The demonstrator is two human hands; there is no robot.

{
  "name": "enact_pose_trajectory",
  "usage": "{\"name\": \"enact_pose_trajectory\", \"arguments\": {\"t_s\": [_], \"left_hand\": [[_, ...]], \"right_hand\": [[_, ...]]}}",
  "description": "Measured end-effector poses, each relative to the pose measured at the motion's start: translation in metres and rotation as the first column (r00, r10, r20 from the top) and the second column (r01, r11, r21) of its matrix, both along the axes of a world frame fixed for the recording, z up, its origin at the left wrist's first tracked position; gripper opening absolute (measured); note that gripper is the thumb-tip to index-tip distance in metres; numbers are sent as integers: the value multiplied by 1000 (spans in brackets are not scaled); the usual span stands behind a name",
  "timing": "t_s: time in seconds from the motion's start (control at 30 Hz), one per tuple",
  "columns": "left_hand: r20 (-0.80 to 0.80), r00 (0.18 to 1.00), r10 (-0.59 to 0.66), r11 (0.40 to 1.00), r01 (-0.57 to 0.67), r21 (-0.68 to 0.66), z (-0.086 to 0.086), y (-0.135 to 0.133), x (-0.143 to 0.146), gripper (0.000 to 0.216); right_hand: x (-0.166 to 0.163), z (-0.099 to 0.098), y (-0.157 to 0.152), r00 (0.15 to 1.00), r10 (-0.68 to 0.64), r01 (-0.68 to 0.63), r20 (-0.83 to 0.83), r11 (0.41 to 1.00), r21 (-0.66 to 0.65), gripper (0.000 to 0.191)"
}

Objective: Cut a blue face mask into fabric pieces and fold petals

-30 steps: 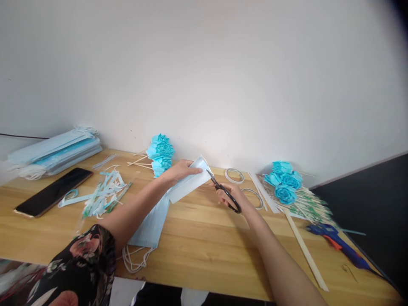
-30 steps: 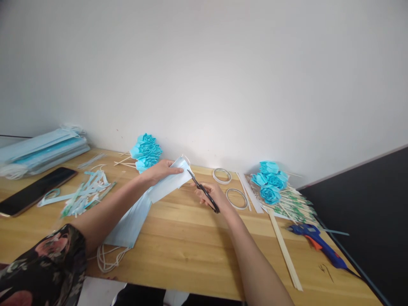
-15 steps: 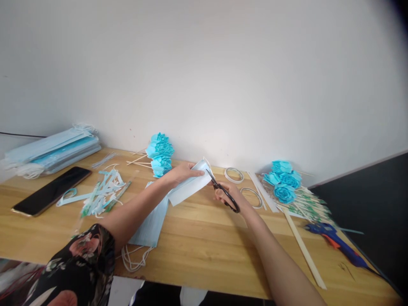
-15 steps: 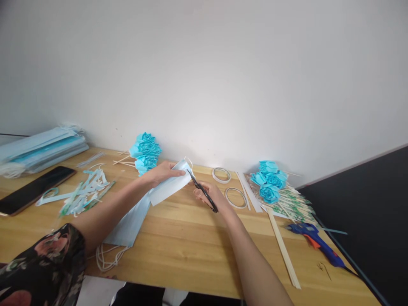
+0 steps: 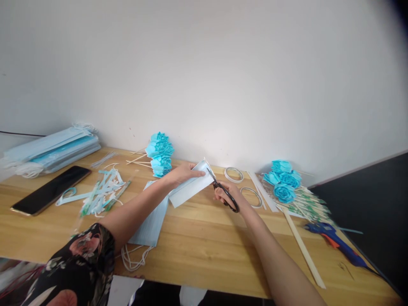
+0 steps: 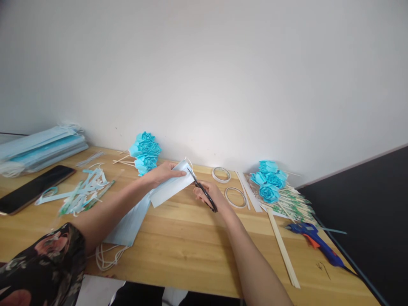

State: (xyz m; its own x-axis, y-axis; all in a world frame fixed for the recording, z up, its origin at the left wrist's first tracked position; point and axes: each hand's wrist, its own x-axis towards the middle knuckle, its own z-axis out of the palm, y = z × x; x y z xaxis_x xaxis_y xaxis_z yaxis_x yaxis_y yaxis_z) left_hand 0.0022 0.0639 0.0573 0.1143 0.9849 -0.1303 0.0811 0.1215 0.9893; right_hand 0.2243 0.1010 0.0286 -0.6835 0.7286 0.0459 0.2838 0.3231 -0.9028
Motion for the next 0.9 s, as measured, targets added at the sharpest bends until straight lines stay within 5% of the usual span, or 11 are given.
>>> {"name": "enact_pose_trajectory", "arguments": {"t_s": [0.9], "left_hand": [[-39, 999, 2, 1000, -2, 5, -2, 0, -2, 43]], "right_hand": [[-1, -2, 2, 997, -70, 71, 32, 997, -36, 37]]}}
